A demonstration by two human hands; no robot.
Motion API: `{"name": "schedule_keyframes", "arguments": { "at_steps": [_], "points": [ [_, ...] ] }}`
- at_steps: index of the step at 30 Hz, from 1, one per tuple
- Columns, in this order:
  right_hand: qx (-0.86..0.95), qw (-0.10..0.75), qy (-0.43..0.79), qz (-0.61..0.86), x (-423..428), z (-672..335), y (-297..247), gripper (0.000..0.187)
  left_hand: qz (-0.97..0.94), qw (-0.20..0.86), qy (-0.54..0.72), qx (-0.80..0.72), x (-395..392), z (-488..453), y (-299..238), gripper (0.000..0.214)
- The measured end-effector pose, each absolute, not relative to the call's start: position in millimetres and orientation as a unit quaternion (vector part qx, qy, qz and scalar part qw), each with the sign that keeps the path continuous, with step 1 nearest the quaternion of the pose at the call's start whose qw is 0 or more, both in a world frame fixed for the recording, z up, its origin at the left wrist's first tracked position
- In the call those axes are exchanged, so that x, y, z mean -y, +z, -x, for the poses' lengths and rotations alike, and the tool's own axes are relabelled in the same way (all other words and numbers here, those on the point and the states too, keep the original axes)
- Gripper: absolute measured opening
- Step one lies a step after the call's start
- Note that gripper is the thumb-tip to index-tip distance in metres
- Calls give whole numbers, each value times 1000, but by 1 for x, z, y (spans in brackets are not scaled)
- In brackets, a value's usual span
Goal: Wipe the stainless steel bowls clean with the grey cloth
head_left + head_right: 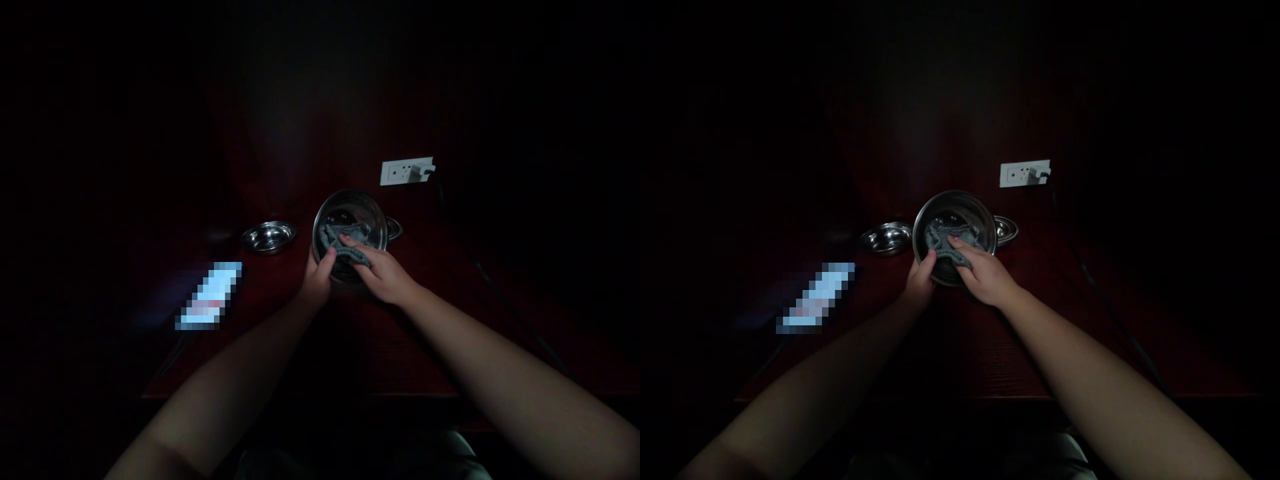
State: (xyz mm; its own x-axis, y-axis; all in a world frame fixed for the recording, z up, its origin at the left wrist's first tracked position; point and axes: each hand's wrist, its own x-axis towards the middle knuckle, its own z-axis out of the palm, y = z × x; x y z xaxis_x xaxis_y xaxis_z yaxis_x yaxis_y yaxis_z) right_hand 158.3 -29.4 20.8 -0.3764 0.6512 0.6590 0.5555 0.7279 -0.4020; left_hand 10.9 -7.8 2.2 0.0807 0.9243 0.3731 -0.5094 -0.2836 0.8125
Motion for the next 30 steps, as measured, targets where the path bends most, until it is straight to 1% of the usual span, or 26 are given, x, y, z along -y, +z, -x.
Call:
{"name": "schedule_keyframes", "arguments": {
  "at_steps": [4,10,15,20,24,30],
  "points": [
    [839,416,68,345,33,-157,23,42,-486,529,658,-227,5,-10,0,49],
    [840,399,83,359,37,-156,27,31,-476,499,676,-260,3,-10,-1,44],
    [846,375,56,375,37,-156,28,25,-489,480,681,-258,4,-10,2,40],
    [820,383,12,426,33,-157,22,34,-491,473,688,-250,4,-8,3,38],
    [807,398,-7,435,31,-157,20,35,-481,495,678,-253,4,-9,4,39],
    [786,447,-5,427,31,-159,23,42,-472,541,657,-230,7,-11,5,50]
  ]
}}
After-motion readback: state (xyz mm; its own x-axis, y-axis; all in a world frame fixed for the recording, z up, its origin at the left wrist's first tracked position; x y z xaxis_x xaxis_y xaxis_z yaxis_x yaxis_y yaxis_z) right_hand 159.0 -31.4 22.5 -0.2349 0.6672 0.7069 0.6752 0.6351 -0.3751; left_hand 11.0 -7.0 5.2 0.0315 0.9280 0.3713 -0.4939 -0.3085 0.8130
